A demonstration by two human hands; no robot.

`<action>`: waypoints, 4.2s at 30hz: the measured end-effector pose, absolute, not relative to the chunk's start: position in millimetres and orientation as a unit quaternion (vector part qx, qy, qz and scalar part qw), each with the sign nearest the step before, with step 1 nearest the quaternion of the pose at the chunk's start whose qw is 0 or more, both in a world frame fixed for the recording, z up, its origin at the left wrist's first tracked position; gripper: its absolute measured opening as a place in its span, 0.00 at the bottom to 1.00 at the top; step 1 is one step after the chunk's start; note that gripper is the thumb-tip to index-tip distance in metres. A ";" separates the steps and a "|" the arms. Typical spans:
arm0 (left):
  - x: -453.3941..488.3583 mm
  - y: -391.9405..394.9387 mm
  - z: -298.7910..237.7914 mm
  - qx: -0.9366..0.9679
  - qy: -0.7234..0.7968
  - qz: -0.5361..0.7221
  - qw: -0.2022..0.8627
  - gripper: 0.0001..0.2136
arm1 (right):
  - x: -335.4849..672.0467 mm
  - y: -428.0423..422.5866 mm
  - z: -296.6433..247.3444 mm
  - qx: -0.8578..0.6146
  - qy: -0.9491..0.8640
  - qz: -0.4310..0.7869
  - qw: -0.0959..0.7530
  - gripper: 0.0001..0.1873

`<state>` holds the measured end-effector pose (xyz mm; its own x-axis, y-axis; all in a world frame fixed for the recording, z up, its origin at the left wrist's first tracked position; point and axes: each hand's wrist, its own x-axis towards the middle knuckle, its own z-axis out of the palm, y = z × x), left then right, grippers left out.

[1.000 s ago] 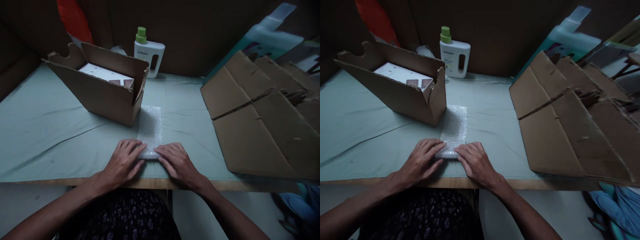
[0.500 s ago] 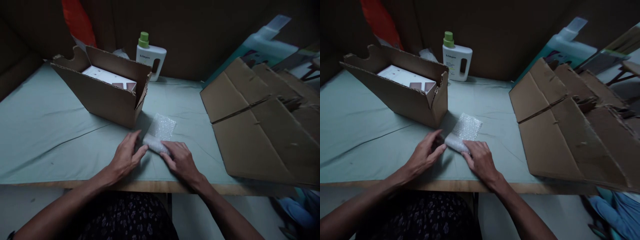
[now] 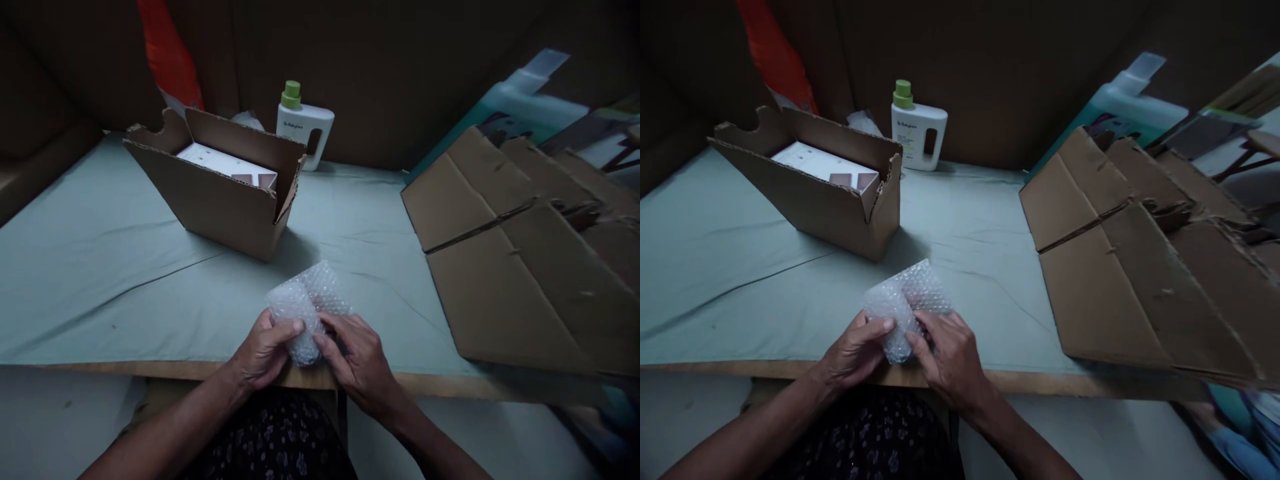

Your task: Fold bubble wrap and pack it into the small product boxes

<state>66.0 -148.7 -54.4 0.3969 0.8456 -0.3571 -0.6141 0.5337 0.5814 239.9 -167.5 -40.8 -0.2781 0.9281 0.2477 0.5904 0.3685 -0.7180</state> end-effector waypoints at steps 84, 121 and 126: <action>-39.1 -14.4 22.9 0.776 0.403 0.473 -0.103 0.12 | 162.4 54.3 122.0 -0.311 -0.943 -0.083 -0.083 0.13; -45.5 -16.9 -23.1 0.565 0.428 0.522 0.474 0.35 | 241.6 -10.6 -26.4 -0.589 -0.657 0.223 0.414 0.25; -62.3 -71.2 -16.8 0.555 0.479 0.517 0.442 0.34 | 222.4 -40.2 -12.9 -0.559 -0.684 0.261 0.389 0.20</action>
<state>-62.3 -71.2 -16.8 0.0072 0.9885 0.1513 0.0749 -0.1514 0.9856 222.4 -40.2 -12.9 -0.0719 0.9681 0.2402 0.5625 0.2382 -0.7918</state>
